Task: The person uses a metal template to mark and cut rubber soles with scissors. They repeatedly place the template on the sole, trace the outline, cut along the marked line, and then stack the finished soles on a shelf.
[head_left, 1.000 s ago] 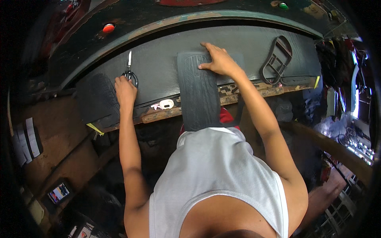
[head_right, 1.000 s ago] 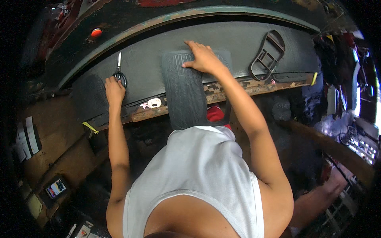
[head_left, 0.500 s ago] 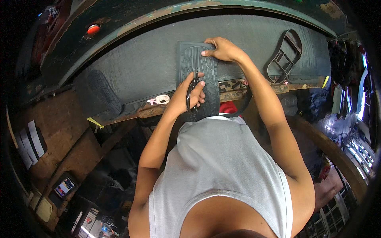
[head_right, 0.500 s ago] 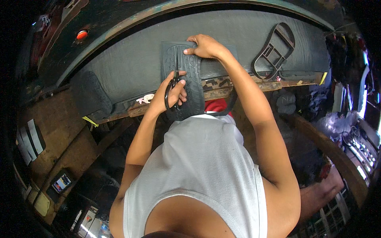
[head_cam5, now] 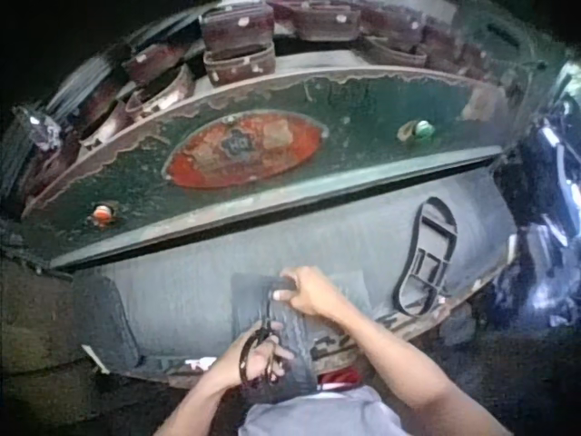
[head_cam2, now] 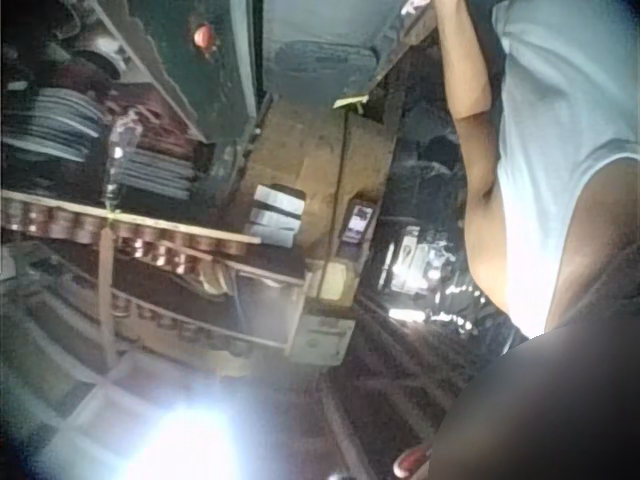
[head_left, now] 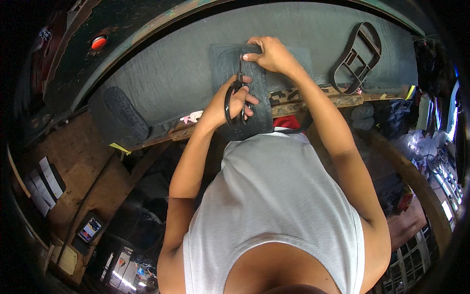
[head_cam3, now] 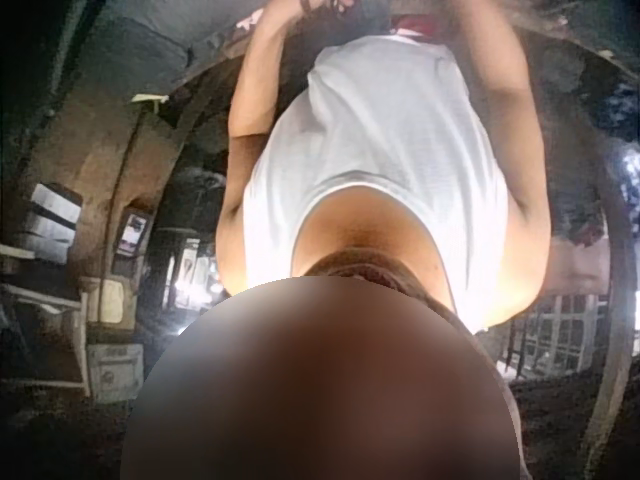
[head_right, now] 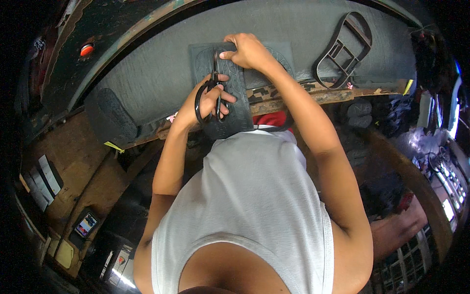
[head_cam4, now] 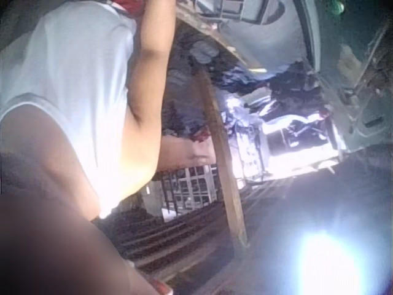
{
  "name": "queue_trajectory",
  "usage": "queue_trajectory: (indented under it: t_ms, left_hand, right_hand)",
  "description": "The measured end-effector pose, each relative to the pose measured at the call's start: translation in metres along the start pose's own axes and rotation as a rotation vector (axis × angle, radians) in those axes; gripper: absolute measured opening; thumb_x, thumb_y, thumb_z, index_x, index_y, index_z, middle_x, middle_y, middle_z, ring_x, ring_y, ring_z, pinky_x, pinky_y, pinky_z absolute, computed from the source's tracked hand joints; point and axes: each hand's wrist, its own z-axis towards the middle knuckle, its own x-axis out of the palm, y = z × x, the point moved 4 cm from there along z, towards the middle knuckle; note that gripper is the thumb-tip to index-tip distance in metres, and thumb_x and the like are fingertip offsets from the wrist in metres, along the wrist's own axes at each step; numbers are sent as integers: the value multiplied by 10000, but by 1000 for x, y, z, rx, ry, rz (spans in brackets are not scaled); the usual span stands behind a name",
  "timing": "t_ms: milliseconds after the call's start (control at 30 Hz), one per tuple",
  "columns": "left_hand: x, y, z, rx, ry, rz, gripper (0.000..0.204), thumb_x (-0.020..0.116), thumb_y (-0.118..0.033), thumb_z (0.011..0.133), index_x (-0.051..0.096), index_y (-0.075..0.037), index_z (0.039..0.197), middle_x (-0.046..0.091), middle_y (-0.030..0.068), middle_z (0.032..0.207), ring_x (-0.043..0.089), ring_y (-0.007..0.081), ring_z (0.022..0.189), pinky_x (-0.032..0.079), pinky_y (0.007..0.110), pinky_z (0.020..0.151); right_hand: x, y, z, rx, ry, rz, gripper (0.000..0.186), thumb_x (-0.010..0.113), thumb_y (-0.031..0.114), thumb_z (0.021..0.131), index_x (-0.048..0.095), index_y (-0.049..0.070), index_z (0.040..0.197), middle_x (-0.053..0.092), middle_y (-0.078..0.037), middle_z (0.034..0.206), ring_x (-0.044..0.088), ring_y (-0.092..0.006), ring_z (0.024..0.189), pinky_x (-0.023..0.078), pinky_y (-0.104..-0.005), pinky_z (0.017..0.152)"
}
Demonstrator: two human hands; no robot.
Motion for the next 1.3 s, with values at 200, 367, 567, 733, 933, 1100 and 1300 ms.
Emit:
queue_trajectory:
  t_ms: [200,367,567,733,933,1100,1300]
  left_hand:
    - [-1,-1,-1,4,-2,22,435,365,-157,1047,400,82,1408,719,226,966,690,201,662,566,326,628]
    - [-1,1,0,-4,7,3,434,362,-157,1051,396,94,1404,719,229,971,689,205,654,567,323,614]
    - [-3,2,2,-19,24,-2,449,369,-171,1055,388,96,1416,722,236,977,689,209,650,566,327,591]
    - [-8,-1,5,-49,94,-14,472,386,-207,1058,394,90,1424,725,243,978,689,214,644,563,322,578]
    - [-19,-16,22,-103,116,35,476,399,-246,1068,459,74,1416,762,209,987,696,188,641,496,274,519]
    - [-18,-17,27,-84,112,104,469,391,-233,1070,471,62,1425,752,236,974,677,195,623,510,297,512]
    - [-14,-12,16,-4,21,167,508,441,-313,1071,495,61,1410,716,160,815,614,154,551,501,298,493]
  right_hand:
    - [1,-3,1,36,85,-3,531,827,330,831,690,-3,1220,719,-247,1141,690,-396,1111,526,-442,947]
    - [2,-3,2,8,11,-51,528,829,314,829,691,-12,1220,721,-255,1135,696,-397,1105,530,-435,950]
    - [2,-3,4,74,64,-13,463,832,298,821,713,-11,1144,735,-231,1076,713,-377,1026,524,-442,907]
    - [8,0,-7,-124,-152,-101,349,821,265,806,734,19,1037,742,-166,993,690,-350,941,493,-431,881]
    - [15,-4,-15,-337,-324,-152,263,810,244,781,734,50,942,723,-98,920,646,-304,904,442,-405,919]
    - [15,-5,-16,-428,-374,-135,266,801,242,807,701,20,913,685,-98,863,628,-299,837,437,-402,875]
    - [14,-3,-20,-454,-394,-134,281,804,263,815,704,21,919,690,-89,869,630,-286,858,434,-407,877]
